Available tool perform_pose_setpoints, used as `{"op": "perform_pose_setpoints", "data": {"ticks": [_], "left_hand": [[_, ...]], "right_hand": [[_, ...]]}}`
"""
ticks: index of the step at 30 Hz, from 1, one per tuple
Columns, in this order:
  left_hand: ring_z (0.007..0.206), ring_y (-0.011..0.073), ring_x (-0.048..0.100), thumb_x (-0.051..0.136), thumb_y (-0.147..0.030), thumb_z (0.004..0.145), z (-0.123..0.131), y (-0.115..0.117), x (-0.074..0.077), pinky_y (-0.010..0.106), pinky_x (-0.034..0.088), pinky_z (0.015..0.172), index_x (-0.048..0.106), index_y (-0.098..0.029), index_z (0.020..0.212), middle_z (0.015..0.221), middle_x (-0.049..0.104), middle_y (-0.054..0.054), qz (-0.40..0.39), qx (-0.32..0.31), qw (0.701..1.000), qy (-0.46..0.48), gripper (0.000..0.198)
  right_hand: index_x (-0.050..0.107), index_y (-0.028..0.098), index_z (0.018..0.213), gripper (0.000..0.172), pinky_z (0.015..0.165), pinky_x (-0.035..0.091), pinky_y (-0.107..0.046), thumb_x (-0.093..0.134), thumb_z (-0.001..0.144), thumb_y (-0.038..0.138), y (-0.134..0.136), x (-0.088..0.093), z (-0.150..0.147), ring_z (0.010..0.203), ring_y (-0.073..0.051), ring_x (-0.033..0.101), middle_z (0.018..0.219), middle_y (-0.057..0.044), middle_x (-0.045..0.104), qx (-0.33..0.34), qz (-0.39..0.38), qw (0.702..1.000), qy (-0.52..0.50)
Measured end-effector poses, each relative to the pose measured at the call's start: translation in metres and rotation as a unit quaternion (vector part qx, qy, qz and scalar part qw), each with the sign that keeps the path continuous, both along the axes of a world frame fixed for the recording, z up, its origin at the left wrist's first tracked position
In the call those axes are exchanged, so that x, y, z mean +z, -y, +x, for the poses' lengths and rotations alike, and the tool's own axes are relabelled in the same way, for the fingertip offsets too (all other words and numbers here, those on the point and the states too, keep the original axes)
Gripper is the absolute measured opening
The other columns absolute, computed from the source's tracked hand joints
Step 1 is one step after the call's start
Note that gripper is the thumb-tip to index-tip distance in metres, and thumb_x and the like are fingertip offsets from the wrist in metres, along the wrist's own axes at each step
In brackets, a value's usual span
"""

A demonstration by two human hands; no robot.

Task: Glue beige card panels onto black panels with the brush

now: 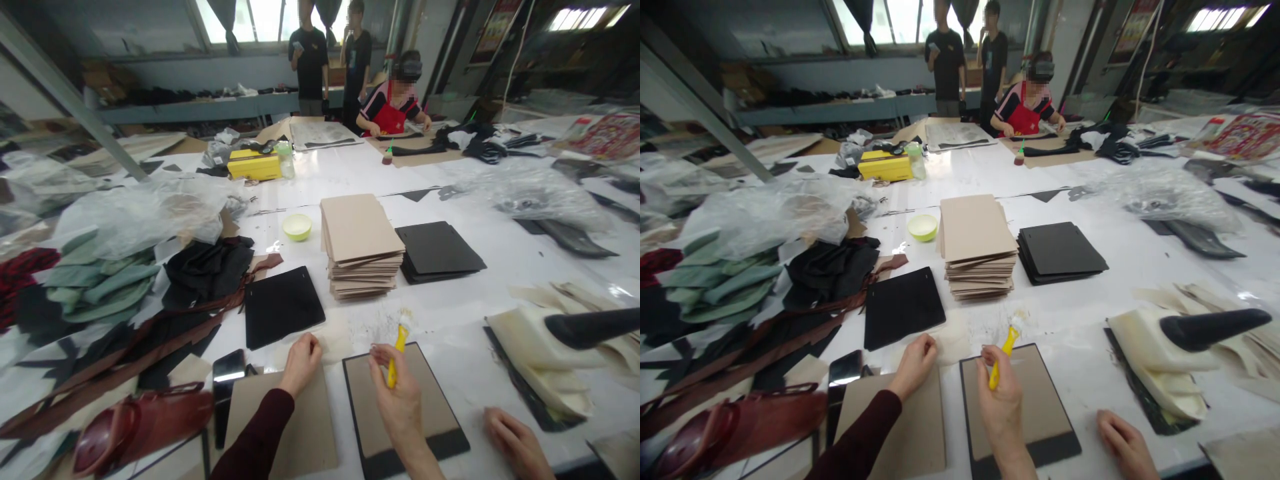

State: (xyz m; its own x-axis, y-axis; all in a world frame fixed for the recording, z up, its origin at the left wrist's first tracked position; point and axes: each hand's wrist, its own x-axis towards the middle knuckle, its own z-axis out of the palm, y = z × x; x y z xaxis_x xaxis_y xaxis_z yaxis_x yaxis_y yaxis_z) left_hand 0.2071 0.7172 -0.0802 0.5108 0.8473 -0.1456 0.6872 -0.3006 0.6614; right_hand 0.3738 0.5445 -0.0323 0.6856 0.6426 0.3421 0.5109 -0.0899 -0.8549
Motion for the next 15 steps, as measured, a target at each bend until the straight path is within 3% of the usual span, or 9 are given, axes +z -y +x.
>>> {"op": "perform_pose_setpoints", "data": {"ticks": [4, 7, 10, 13, 15], "left_hand": [[0.065, 0.0144, 0.051, 0.042, -0.016, 0.082, -0.002, -0.006, -0.002, 0.026, 0.034, 0.062, 0.049, -0.019, 0.075, 0.069, 0.055, 0.0, -0.011, -0.005, 0.999, 0.03, 0.01], [0.066, 0.0152, 0.052, 0.043, -0.018, 0.082, -0.006, -0.012, -0.001, 0.026, 0.035, 0.063, 0.049, -0.019, 0.076, 0.07, 0.056, 0.0, -0.02, -0.014, 0.998, 0.053, 0.008], [0.069, 0.016, 0.054, 0.043, -0.019, 0.082, -0.013, -0.016, 0.001, 0.027, 0.038, 0.066, 0.049, -0.019, 0.077, 0.073, 0.058, 0.001, -0.027, -0.019, 0.997, 0.072, 0.008], [0.071, 0.017, 0.055, 0.044, -0.021, 0.083, -0.021, -0.021, 0.006, 0.028, 0.041, 0.068, 0.051, -0.019, 0.076, 0.074, 0.058, 0.002, -0.03, -0.017, 0.996, 0.087, 0.01], [0.076, 0.0183, 0.058, 0.043, -0.024, 0.085, -0.028, -0.024, 0.014, 0.03, 0.043, 0.072, 0.053, -0.019, 0.08, 0.079, 0.061, 0.003, -0.025, -0.009, 0.995, 0.097, 0.013]], "right_hand": [[0.061, 0.019, 0.097, 0.034, 0.057, 0.051, -0.029, 0.047, 0.098, 0.05, 0.031, -0.005, 0.021, 0.064, -0.015, 0.057, 0.078, 0.0, 0.06, -0.015, 0.026, 1.0, 0.006], [0.054, 0.026, 0.069, 0.035, 0.035, 0.031, -0.029, 0.045, 0.095, 0.047, 0.075, -0.019, 0.068, 0.041, -0.018, 0.04, 0.048, 0.003, 0.037, -0.047, 0.027, 0.999, -0.001], [0.045, 0.027, 0.056, 0.038, 0.03, 0.018, -0.031, 0.052, 0.086, 0.049, 0.109, -0.046, 0.116, 0.033, -0.017, 0.025, 0.041, 0.003, 0.023, -0.038, -0.014, 0.999, -0.024], [0.047, 0.029, 0.055, 0.035, 0.029, 0.018, -0.031, 0.055, 0.079, 0.053, 0.121, -0.067, 0.143, 0.032, -0.018, 0.025, 0.039, 0.003, 0.025, -0.009, -0.039, 0.998, -0.042], [0.046, 0.029, 0.053, 0.036, 0.029, 0.018, -0.032, 0.056, 0.077, 0.054, 0.12, -0.071, 0.148, 0.032, -0.019, 0.026, 0.039, 0.002, 0.027, -0.008, -0.044, 0.998, -0.041]]}}
